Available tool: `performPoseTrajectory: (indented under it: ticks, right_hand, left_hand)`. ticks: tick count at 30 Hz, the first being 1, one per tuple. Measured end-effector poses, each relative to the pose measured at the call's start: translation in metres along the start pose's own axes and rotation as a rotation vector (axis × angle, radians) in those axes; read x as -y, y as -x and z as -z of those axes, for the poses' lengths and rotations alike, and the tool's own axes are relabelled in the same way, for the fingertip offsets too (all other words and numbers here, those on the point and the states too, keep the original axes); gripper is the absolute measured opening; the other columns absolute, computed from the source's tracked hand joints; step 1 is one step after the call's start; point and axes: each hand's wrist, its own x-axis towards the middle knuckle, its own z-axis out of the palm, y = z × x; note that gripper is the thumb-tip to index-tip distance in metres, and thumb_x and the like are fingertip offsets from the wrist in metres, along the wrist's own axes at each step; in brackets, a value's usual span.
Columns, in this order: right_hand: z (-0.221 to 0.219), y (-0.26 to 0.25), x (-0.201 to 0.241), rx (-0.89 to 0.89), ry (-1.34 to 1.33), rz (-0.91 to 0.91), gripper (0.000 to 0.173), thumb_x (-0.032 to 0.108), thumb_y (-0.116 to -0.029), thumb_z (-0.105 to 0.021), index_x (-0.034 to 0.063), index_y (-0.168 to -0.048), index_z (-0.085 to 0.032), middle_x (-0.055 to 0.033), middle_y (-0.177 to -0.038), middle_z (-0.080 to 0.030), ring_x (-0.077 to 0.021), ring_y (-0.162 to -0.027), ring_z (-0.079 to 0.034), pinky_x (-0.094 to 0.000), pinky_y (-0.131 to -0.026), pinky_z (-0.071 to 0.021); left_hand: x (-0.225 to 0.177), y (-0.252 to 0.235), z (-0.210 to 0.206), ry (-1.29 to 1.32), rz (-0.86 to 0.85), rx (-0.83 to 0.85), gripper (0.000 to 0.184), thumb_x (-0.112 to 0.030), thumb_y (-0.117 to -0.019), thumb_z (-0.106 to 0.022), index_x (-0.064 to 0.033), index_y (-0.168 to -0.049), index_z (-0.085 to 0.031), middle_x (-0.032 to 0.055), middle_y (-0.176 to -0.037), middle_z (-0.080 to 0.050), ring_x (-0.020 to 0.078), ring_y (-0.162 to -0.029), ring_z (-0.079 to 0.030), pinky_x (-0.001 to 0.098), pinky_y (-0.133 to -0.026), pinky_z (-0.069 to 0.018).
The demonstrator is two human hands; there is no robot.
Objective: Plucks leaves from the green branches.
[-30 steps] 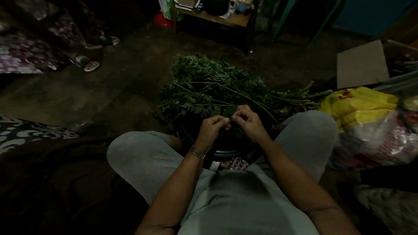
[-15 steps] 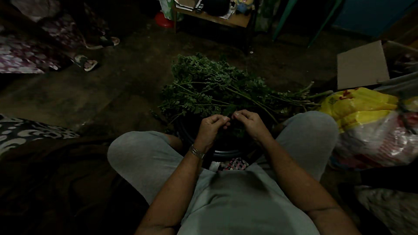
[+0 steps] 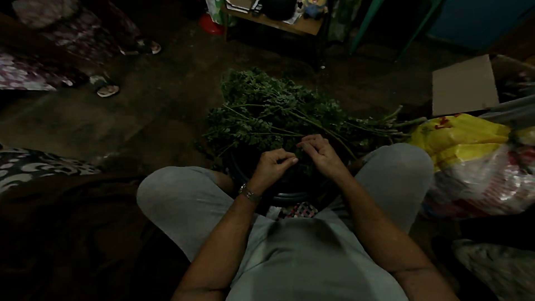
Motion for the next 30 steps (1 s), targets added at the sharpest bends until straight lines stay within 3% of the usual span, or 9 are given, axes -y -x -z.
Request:
performPoseTrajectory:
  ticks: [4,6,10,12,14,17,21,25,30]
  right_hand:
    - [-0.002,0.001,0.002,0.004,-0.056,-0.039,0.027,0.026,-0.1053,-0.057,0.0038,-0.108,-0.072,-0.0128,-0.128,-0.061,-0.0296,-0.122,-0.053,-0.0513,-0.102,-0.0429]
    - [-0.003,0.001,0.003,0.01,-0.064,-0.094,0.027,0.026,-0.1059,-0.056,0.0038,-0.112,-0.07,-0.0138,-0.127,-0.061,-0.0301,-0.12,-0.054,-0.0519,-0.1,-0.0439]
    - [-0.002,-0.001,0.005,0.051,-0.011,-0.228,0.049,0.04,-0.1112,-0.038,0.0061,-0.136,-0.063,-0.0184,-0.144,-0.053,-0.0392,-0.136,-0.044,-0.0623,-0.112,-0.0316]
    - [-0.001,-0.001,0.006,0.082,-0.034,-0.273,0.055,0.044,-0.1118,-0.03,0.0067,-0.133,-0.064,-0.0193,-0.142,-0.055,-0.0386,-0.135,-0.047,-0.0627,-0.112,-0.0313]
    - [-0.001,0.0,0.009,0.067,-0.103,-0.287,0.051,0.042,-0.1121,-0.032,0.0074,-0.123,-0.068,-0.0152,-0.129,-0.062,-0.0289,-0.118,-0.058,-0.052,-0.1,-0.0461]
    - [-0.001,0.002,0.009,0.041,-0.181,-0.233,0.03,0.027,-0.1091,-0.05,0.0033,-0.112,-0.068,-0.0111,-0.119,-0.062,-0.0185,-0.102,-0.061,-0.0387,-0.088,-0.0514]
    - [-0.002,0.002,0.007,0.001,-0.115,-0.173,0.02,0.02,-0.1054,-0.058,0.0023,-0.105,-0.067,-0.0119,-0.118,-0.061,-0.0219,-0.106,-0.059,-0.0422,-0.092,-0.0491]
    - [-0.006,0.001,0.002,-0.089,0.07,-0.016,0.024,0.017,-0.1047,-0.058,-0.0029,-0.099,-0.07,-0.0173,-0.114,-0.064,-0.0332,-0.117,-0.055,-0.0569,-0.106,-0.0349]
    - [-0.004,0.0,-0.001,-0.194,0.149,0.01,0.024,0.015,-0.1057,-0.055,-0.0051,-0.103,-0.066,-0.0212,-0.117,-0.061,-0.0381,-0.117,-0.055,-0.0608,-0.104,-0.036]
  left_hand:
    - [0.002,0.0,0.001,0.01,-0.01,0.007,0.012,-0.011,-0.0954,-0.069,-0.0002,-0.097,-0.075,0.0016,-0.087,-0.067,0.0006,-0.081,-0.061,0.0184,-0.078,-0.0511]
    - [0.002,0.001,0.001,0.013,-0.006,0.008,0.012,-0.011,-0.0951,-0.07,-0.0005,-0.097,-0.075,0.0013,-0.087,-0.067,0.0005,-0.081,-0.06,0.0183,-0.077,-0.051]
    - [-0.001,0.001,0.002,0.01,-0.011,0.031,0.012,-0.01,-0.0949,-0.07,-0.0002,-0.096,-0.075,0.0012,-0.086,-0.066,0.0002,-0.081,-0.06,0.0173,-0.078,-0.0505]
    - [0.0,0.0,0.001,0.008,-0.022,0.033,0.012,-0.011,-0.0952,-0.069,-0.0003,-0.096,-0.075,0.0008,-0.085,-0.065,0.0,-0.08,-0.059,0.0175,-0.077,-0.0502]
    - [0.002,0.0,0.001,0.012,-0.031,0.025,0.012,-0.011,-0.0949,-0.069,-0.0006,-0.096,-0.075,0.0003,-0.084,-0.065,-0.0004,-0.08,-0.06,0.0172,-0.077,-0.0507]
    - [0.0,0.001,0.002,0.019,-0.022,0.021,0.011,-0.01,-0.0947,-0.069,-0.0005,-0.096,-0.075,0.0004,-0.086,-0.066,-0.0009,-0.081,-0.06,0.0168,-0.077,-0.0505]
    - [0.0,0.001,0.002,0.013,-0.023,0.025,0.011,-0.01,-0.095,-0.069,-0.0005,-0.094,-0.075,0.0003,-0.085,-0.065,-0.0009,-0.079,-0.059,0.0166,-0.076,-0.0503]
    - [-0.006,0.001,0.004,0.037,0.045,0.057,0.011,-0.01,-0.0958,-0.068,-0.0016,-0.094,-0.074,-0.0005,-0.086,-0.067,-0.0012,-0.078,-0.06,0.0175,-0.075,-0.0512]
    - [-0.01,0.002,0.006,0.042,0.084,0.07,0.01,-0.01,-0.0963,-0.068,-0.0022,-0.094,-0.074,-0.0009,-0.087,-0.067,-0.0011,-0.079,-0.06,0.0177,-0.076,-0.0501]
